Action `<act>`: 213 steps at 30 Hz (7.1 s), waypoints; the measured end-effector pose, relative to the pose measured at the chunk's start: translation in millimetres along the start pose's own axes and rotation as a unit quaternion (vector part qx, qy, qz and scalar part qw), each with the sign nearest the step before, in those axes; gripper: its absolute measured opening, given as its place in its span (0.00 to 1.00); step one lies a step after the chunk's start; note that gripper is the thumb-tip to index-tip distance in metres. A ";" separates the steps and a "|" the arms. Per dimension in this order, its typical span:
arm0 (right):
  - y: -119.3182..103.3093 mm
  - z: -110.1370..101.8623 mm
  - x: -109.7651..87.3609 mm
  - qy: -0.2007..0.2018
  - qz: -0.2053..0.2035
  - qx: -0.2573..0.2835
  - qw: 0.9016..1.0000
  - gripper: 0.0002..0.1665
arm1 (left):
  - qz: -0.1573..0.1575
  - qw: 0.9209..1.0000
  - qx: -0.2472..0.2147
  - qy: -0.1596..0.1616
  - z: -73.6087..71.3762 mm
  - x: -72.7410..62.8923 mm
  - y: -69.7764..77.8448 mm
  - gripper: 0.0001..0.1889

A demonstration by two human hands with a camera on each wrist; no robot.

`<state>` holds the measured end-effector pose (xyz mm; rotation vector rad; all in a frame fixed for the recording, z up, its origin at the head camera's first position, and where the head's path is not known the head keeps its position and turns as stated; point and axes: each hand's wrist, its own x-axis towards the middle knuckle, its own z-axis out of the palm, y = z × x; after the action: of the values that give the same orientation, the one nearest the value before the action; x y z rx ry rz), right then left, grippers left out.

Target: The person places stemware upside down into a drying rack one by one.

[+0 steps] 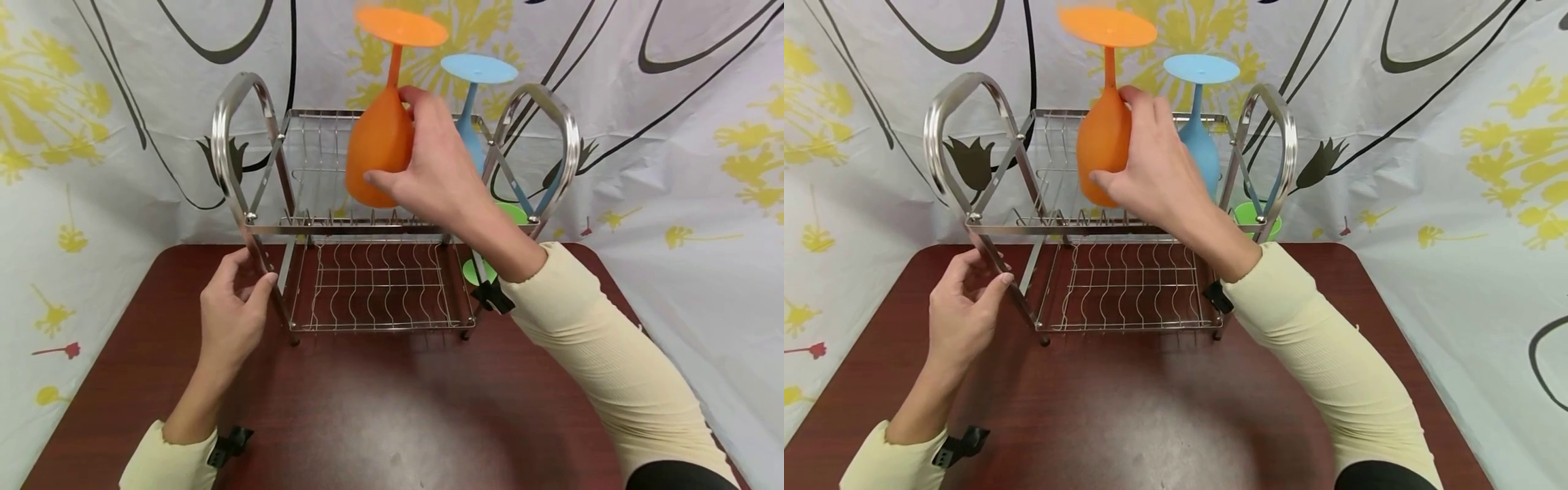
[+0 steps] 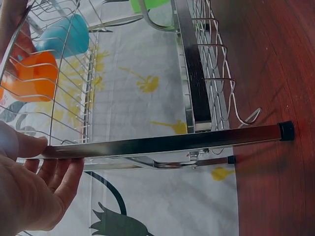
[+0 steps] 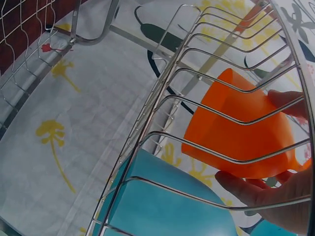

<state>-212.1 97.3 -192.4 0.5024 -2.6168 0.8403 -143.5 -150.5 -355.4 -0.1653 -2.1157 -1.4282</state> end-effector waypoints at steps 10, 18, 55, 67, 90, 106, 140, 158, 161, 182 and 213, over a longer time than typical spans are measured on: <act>0.9 4.4 3.7 -0.031 0.021 -0.029 0.999 0.55 | -0.004 1.000 0.010 -0.004 0.1 -0.1 -0.6 0.17; 5.3 8.4 3.9 -0.051 0.021 -0.050 0.997 0.55 | -0.007 1.000 0.015 -0.007 0.6 -1.0 -1.1 0.17; 6.3 6.2 6.2 -0.073 0.038 -0.093 0.992 0.54 | 0.010 0.999 0.028 -0.026 3.6 1.3 -6.2 0.17; -5.3 -18.0 -8.9 -0.057 0.048 -0.097 0.993 0.51 | 0.011 0.998 0.049 -0.032 3.5 2.4 -9.1 0.18; 0.7 -29.1 -69.3 0.078 -0.079 -0.010 0.994 0.28 | -0.005 0.998 0.050 -0.028 3.2 0.2 -8.0 0.19; 20.5 -26.7 -85.2 0.132 -0.105 0.033 0.985 0.19 | 0.005 0.999 0.039 -0.037 5.3 -0.6 -11.2 0.19; 40.3 -17.2 -118.5 0.192 -0.082 0.089 0.974 0.12 | 0.003 0.998 0.046 -0.034 3.2 0.2 -10.9 0.20; 64.3 -9.4 -135.6 0.202 -0.047 0.148 0.967 0.16 | -0.008 0.999 0.035 -0.032 4.4 -1.1 -11.4 0.19; 67.9 -9.1 -138.1 0.199 -0.042 0.154 0.967 0.17 | -0.006 0.999 0.039 -0.032 4.8 -1.3 -12.4 0.19; 87.2 -4.3 -152.7 0.183 0.021 0.185 0.965 0.17 | -0.015 0.999 0.033 -0.038 6.6 -2.3 -14.0 0.18; 125.4 11.2 -164.6 0.262 0.021 0.306 0.915 0.09 | -0.018 0.998 0.045 -0.041 6.7 -2.4 -17.6 0.19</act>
<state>-123.8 222.9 -331.6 0.3074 -1.8539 1.5711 -151.2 -151.5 -372.7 -0.1535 -2.2566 -1.3647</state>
